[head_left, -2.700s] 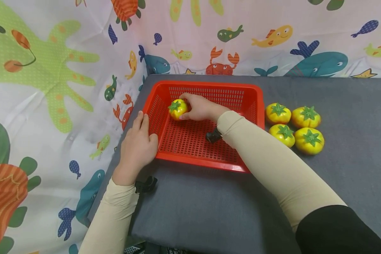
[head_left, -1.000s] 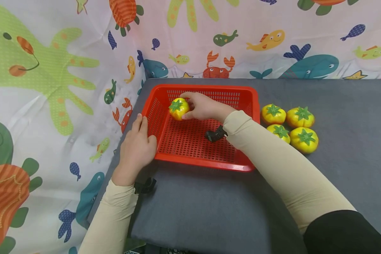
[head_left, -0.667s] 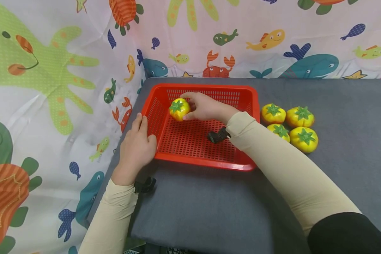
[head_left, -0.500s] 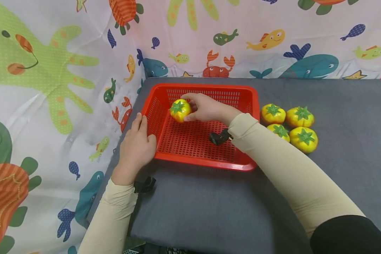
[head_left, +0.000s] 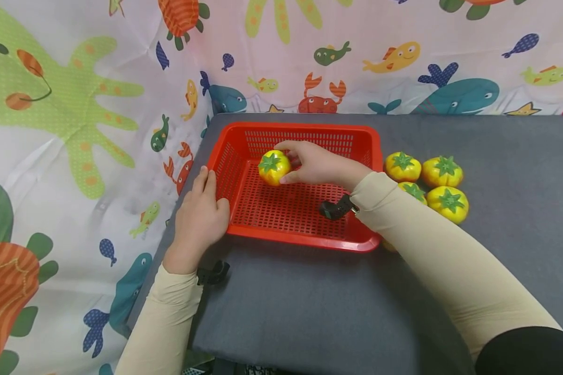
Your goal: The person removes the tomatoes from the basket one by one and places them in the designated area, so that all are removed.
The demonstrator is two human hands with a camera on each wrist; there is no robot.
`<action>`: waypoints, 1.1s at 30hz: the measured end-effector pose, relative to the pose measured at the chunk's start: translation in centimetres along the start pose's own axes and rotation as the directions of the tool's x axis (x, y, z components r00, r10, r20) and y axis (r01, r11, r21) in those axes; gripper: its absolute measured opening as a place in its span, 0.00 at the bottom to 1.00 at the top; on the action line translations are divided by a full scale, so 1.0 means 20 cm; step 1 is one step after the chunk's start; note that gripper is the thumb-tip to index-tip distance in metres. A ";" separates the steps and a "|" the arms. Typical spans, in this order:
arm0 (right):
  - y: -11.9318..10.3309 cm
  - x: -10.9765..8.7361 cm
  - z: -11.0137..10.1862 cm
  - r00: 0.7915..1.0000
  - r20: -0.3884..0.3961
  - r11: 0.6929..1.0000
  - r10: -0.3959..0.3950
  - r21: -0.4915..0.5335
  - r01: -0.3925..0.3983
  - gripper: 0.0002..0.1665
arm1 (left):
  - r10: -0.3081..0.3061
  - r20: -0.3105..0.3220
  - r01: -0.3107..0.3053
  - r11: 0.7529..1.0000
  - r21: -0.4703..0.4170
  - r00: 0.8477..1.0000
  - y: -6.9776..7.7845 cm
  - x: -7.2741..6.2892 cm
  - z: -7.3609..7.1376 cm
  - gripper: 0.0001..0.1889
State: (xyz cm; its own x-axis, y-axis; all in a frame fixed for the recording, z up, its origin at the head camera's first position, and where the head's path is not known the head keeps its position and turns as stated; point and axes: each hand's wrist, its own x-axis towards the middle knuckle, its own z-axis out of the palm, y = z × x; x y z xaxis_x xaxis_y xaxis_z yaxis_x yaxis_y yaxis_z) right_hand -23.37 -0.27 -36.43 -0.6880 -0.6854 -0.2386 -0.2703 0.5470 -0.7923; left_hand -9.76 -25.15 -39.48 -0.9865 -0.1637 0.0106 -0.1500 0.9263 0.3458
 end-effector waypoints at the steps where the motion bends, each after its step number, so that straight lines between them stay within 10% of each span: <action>1: 0.00 -0.01 0.00 1.000 -0.002 1.000 0.004 -0.002 -0.004 0.45 | 0.001 0.001 -0.001 1.000 0.000 1.000 0.00 0.00 0.00 0.40; 33: 0.14 -0.29 -0.14 0.998 -0.060 1.000 0.021 -0.005 -0.021 0.47 | 0.009 -0.007 -0.009 1.000 -0.005 1.000 0.00 0.01 0.00 0.39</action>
State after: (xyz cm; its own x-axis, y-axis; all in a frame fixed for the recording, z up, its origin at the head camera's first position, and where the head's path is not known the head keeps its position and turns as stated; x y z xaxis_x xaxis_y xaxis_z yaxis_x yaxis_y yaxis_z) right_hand -22.16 6.58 -35.69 -0.7324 -0.6440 -0.2212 -0.2588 0.5638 -0.7843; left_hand -9.86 -25.22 -39.58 -0.9873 -0.1575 0.0202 -0.1405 0.9260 0.3503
